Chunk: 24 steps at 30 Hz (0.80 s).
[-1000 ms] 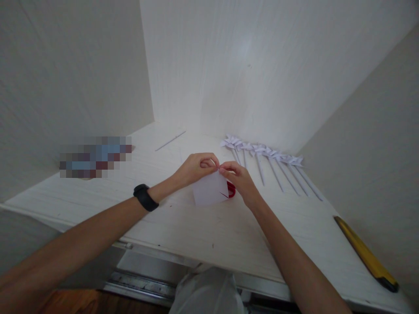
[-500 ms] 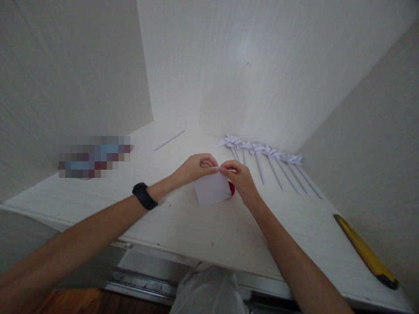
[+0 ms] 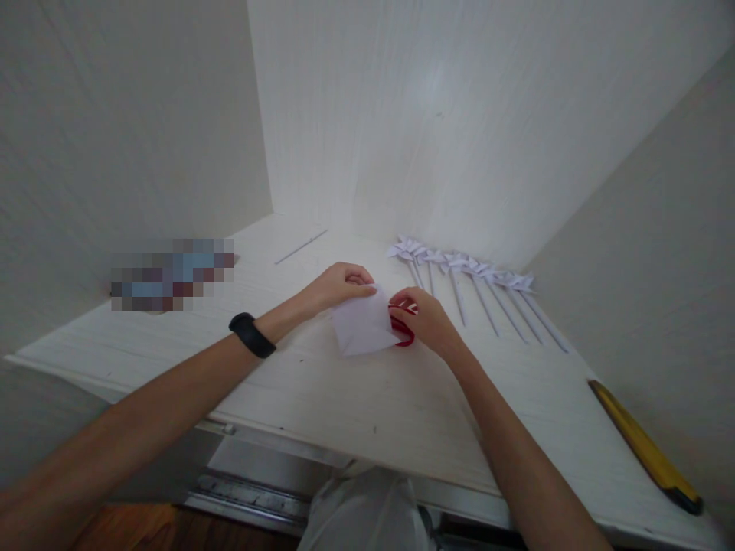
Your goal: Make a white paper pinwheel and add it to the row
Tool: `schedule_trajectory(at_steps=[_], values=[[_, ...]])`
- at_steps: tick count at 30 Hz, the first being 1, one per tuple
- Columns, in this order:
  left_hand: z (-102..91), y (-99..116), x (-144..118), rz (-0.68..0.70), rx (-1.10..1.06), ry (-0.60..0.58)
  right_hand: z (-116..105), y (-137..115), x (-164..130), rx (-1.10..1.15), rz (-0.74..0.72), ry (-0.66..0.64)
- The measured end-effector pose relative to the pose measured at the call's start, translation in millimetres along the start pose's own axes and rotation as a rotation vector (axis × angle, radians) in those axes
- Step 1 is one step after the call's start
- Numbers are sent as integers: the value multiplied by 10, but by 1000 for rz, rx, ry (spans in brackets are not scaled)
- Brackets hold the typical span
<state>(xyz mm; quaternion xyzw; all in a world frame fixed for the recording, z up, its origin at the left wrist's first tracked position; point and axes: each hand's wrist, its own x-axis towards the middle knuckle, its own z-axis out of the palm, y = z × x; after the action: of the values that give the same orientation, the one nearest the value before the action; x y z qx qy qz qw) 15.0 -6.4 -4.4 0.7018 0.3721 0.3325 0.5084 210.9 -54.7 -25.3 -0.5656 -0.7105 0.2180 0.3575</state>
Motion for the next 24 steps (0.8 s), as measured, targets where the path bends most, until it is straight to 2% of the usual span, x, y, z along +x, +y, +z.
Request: schedule_trajectory(at_steps=[3, 6, 13, 19, 24], values=[[-162, 17, -9, -53, 44, -44, -21, 47, -53, -151, 3, -106], [-343, 15, -18, -106, 188, -194, -15, 71, -88, -254, -2, -169], [-570, -30, -21, -192, 269, -375, -4, 59, -58, -389, -44, -168], [-673, -71, -1, -191, 341, -349, -57, 95, -13, -348, 5, -82], [-740, -67, -4, -198, 369, -306, -71, 59, 5, -278, -24, -44]])
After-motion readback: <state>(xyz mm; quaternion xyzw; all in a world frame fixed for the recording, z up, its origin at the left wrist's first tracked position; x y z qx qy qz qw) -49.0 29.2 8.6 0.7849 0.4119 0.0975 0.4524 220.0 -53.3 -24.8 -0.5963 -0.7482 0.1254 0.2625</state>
